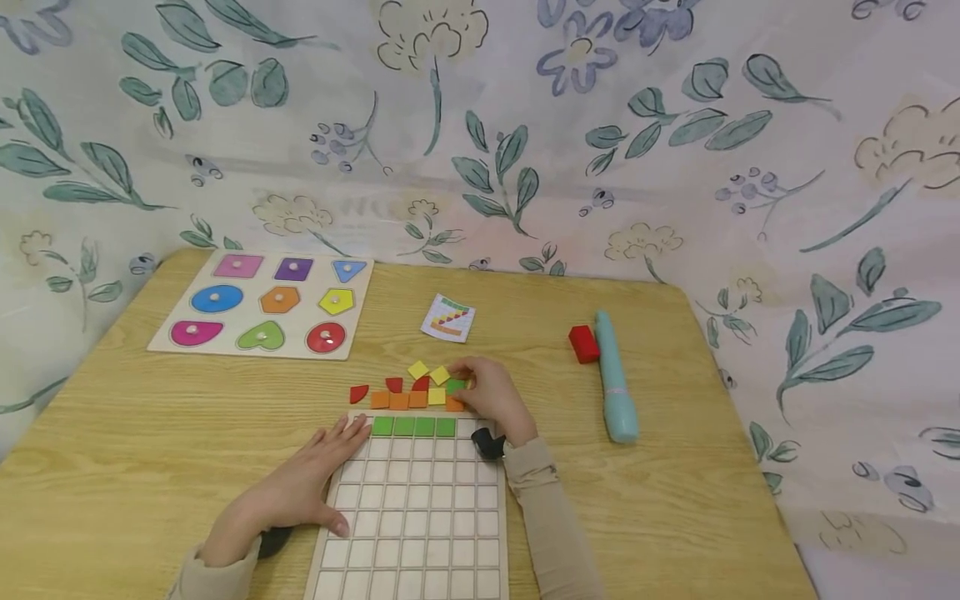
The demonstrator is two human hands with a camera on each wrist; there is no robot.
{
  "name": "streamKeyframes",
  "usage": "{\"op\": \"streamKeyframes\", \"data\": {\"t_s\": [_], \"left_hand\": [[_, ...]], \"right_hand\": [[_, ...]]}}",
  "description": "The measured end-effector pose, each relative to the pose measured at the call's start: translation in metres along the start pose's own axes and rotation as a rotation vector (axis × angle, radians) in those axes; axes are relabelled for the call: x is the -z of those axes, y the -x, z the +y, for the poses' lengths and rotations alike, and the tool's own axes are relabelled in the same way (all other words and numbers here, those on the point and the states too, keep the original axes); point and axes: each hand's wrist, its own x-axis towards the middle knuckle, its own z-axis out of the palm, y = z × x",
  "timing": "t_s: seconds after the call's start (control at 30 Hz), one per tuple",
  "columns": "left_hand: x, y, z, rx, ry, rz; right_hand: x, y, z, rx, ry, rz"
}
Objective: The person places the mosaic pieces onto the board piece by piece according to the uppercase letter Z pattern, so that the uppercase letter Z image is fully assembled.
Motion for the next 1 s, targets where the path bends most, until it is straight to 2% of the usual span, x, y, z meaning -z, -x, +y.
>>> {"op": "streamKeyframes", "data": {"t_s": [0.17,0.37,0.47,0.63,0.7,0.83,1.0], "left_hand": [[0.001,0.002,0.0,0.006,0.008,0.01],[0.001,0.002,0.0,0.0,0.005,0.006],[0.001,0.002,0.0,-0.003,0.001,0.004],[0.002,0.002,0.0,-0.008,-0.004,0.001],[0.002,0.002,0.0,-0.008,-0.004,0.001],[0.002,0.002,0.0,-0.004,-0.003,0.003],[0.002,0.003,0.001,0.001,-0.001,0.006]], "right_hand": [[-0.001,-0.001,-0.002,0.001,0.02,-0.001],[0.005,0.002,0.006,-0.026,0.007,-0.004],[0.014,0.006,0.008,-0.03,-0.034,-0.07],[0.028,0.013,0.006,-0.029,-0.064,-0.268],[0.03,0.015,0.004,-0.044,-0.065,-0.32],[0.029,0.017,0.002,-0.074,-0.064,-0.356],[0.027,0.018,-0.001,-0.108,-0.056,-0.347]]}}
